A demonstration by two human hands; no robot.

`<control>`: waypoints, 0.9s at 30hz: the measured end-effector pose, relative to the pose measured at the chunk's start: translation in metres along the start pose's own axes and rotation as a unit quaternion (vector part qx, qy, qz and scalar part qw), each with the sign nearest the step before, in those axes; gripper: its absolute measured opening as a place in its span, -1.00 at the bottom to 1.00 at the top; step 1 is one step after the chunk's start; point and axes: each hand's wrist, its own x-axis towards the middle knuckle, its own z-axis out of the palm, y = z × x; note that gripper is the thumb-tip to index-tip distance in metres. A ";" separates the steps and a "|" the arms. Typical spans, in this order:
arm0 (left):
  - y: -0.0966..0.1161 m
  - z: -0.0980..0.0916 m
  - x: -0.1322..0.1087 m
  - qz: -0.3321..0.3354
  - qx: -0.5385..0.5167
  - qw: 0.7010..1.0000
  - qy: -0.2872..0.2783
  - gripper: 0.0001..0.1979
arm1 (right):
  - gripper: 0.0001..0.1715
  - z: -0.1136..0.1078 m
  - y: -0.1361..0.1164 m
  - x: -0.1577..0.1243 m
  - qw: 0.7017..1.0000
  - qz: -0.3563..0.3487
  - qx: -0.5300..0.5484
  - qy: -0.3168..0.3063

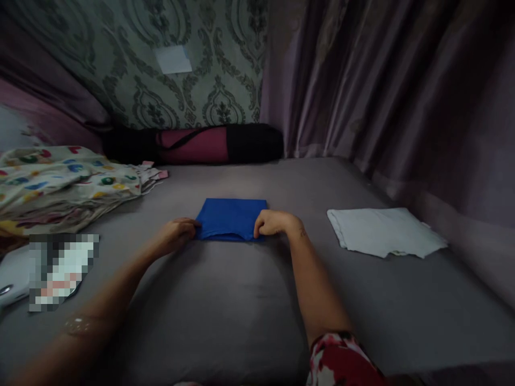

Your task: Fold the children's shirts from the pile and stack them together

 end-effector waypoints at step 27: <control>0.048 0.047 0.060 -0.192 0.064 0.979 -0.006 -0.32 | -0.36 0.067 -0.027 0.060 0.946 0.083 -0.159 0.271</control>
